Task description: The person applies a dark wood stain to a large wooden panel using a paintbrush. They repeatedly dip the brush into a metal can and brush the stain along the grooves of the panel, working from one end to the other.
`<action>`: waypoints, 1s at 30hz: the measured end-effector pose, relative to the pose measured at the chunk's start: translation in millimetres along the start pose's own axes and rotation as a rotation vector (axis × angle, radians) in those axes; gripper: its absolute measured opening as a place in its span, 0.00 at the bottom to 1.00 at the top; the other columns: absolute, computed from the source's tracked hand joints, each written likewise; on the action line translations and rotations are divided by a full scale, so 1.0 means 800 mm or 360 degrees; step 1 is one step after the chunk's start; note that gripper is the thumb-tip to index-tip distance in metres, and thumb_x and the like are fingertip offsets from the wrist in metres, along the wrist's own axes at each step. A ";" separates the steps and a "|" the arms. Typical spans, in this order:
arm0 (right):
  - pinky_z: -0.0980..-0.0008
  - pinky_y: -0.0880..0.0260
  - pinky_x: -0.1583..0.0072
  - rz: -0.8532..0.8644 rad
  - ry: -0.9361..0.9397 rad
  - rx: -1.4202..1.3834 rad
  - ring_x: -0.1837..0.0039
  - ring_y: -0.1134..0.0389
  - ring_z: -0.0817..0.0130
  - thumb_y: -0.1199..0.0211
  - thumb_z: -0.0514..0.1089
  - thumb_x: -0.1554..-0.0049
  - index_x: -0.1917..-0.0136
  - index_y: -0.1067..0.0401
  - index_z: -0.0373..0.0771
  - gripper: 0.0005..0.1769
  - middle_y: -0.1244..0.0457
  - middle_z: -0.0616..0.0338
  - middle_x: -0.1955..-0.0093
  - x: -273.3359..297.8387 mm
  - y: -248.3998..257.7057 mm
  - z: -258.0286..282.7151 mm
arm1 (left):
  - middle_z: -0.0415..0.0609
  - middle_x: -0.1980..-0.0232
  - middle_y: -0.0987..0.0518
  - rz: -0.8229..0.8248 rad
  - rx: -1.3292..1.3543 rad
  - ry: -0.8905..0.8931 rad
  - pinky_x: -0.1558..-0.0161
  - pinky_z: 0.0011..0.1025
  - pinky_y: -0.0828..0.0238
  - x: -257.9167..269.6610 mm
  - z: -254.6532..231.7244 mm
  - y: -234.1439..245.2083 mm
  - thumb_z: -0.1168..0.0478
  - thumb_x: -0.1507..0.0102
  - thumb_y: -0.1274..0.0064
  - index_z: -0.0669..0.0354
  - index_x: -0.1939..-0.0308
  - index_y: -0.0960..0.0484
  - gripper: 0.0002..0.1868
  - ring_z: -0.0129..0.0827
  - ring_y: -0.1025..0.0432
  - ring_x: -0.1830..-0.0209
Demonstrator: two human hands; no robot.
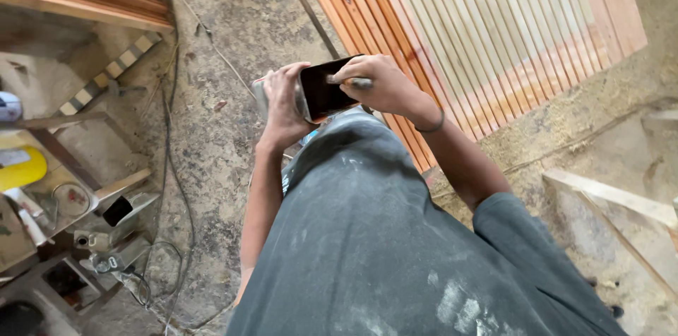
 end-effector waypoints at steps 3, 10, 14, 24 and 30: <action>0.59 0.28 0.46 0.0381 -0.0257 0.0109 0.48 0.28 0.47 0.34 0.38 0.46 0.48 0.23 0.32 0.13 0.30 0.40 0.52 -0.022 -0.056 -0.040 | 0.48 0.34 0.31 -0.0036 -0.0020 -0.0019 0.24 0.50 0.59 0.006 -0.009 0.003 0.56 0.59 0.23 0.49 0.31 0.35 0.54 0.45 0.39 0.29; 0.58 0.28 0.49 0.0544 -0.0223 -0.0097 0.51 0.27 0.48 0.37 0.38 0.45 0.49 0.26 0.29 0.12 0.31 0.39 0.53 -0.042 -0.101 -0.080 | 0.46 0.34 0.30 -0.0090 0.0053 0.0033 0.23 0.55 0.65 0.010 0.008 -0.002 0.54 0.58 0.22 0.50 0.30 0.36 0.56 0.42 0.39 0.27; 0.65 0.29 0.54 0.0407 -0.0628 -0.0348 0.56 0.30 0.60 0.40 0.41 0.35 0.51 0.23 0.30 0.11 0.30 0.44 0.57 -0.021 -0.061 -0.092 | 0.45 0.35 0.30 -0.0170 0.0121 0.0140 0.23 0.49 0.58 0.014 0.016 -0.001 0.56 0.59 0.24 0.48 0.29 0.36 0.56 0.41 0.39 0.29; 0.72 0.37 0.65 -0.0366 -0.0728 0.0042 0.68 0.33 0.76 0.42 0.45 0.34 0.59 0.20 0.36 0.16 0.33 0.58 0.71 -0.004 0.050 -0.049 | 0.48 0.38 0.28 -0.0225 -0.0021 0.0191 0.24 0.60 0.67 -0.010 0.011 0.002 0.54 0.59 0.24 0.49 0.29 0.37 0.57 0.42 0.35 0.31; 0.72 0.37 0.64 -0.0374 -0.0578 0.0134 0.68 0.34 0.73 0.41 0.44 0.34 0.56 0.22 0.33 0.14 0.33 0.55 0.69 -0.012 0.050 -0.071 | 0.48 0.40 0.29 -0.0191 -0.0065 0.0253 0.24 0.62 0.67 -0.030 0.008 0.000 0.49 0.56 0.26 0.48 0.28 0.37 0.55 0.42 0.34 0.32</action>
Point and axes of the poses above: each hand's wrist, its own x-axis away from the middle knuckle, its own y-axis out of the back of the hand, z = x × y, the point moved 8 cm from there along -x, towards the middle knuckle
